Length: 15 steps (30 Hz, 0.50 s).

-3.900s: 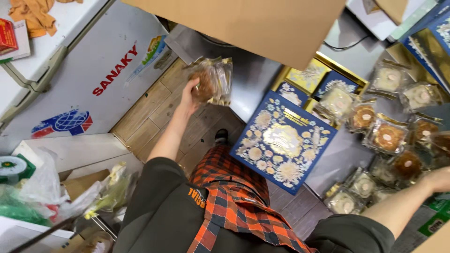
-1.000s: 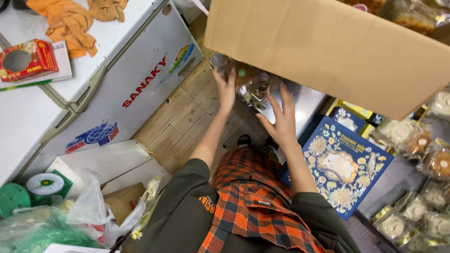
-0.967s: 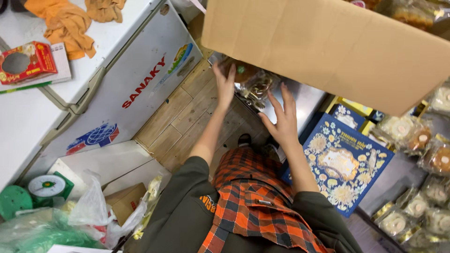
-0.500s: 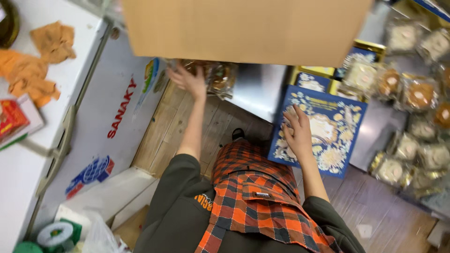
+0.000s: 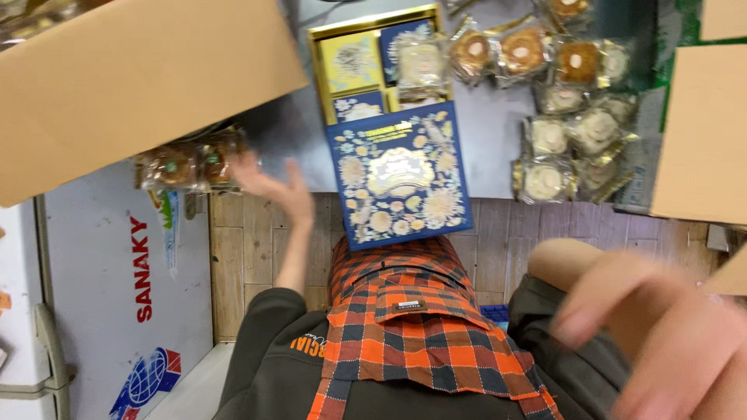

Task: The person packs individually wrapped pastries into a decorative blue gift box with a gold interior. They place the pastries into the box's compartments, insert smaller decorative boxes, and close the lid. The person then picks up the completed box and places it aside.

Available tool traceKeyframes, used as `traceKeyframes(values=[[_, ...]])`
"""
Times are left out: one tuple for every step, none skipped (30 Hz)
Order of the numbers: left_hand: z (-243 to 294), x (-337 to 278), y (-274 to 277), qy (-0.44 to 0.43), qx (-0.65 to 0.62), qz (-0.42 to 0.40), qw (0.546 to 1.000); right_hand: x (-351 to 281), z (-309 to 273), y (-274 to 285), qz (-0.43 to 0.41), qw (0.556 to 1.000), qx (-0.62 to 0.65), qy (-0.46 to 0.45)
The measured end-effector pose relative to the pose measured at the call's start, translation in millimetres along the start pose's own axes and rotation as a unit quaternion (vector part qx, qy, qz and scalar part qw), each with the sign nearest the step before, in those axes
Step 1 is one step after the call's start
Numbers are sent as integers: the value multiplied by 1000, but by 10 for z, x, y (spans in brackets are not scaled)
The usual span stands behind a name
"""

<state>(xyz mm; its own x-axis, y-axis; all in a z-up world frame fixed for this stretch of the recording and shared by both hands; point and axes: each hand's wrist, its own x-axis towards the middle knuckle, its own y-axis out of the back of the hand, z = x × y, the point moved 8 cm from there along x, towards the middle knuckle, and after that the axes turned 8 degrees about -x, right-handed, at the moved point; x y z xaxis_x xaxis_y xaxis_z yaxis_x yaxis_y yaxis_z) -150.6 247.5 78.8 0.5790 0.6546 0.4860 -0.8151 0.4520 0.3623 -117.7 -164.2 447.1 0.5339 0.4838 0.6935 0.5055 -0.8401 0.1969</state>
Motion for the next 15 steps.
traceKeyframes(values=[[215,-235,-318,19,-69,-56,996,31,59,3,-17,1000,-17,19],[457,-400,-638,7,-133,-96,986,28,70,46,-19,999,-31,24],[679,-501,-977,-5,-197,-132,972,21,94,119,-19,999,-41,30],[864,-587,-1291,-37,-86,-188,978,-2,105,221,-16,998,-53,34],[999,-666,-1585,-69,28,-240,968,-50,93,326,-13,997,-60,38],[1125,-690,-1850,-81,9,-260,962,-107,78,444,-9,997,-65,40],[1225,-683,-2117,-94,-9,-279,956,-171,57,567,-4,996,-72,43],[1275,-658,-2344,-88,-26,-284,954,-239,38,679,2,996,-78,46],[1312,-615,-2563,-83,-44,-289,953,-301,36,778,9,995,-85,47],[1318,-559,-2761,-102,4,-292,951,-360,33,894,18,994,-92,50],[1274,-508,-2920,-119,54,-298,945,-434,33,989,28,993,-100,49],[1202,-449,-3074,-137,103,-304,937,-508,43,1088,45,992,-109,46],[1150,-359,-3218,-171,134,-297,930,-570,60,1184,59,990,-119,46],[1073,-281,-3310,-204,165,-290,920,-640,70,1279,78,987,-129,46],[985,-253,-3351,-236,196,-282,909,-732,84,1373,104,984,-141,46]])
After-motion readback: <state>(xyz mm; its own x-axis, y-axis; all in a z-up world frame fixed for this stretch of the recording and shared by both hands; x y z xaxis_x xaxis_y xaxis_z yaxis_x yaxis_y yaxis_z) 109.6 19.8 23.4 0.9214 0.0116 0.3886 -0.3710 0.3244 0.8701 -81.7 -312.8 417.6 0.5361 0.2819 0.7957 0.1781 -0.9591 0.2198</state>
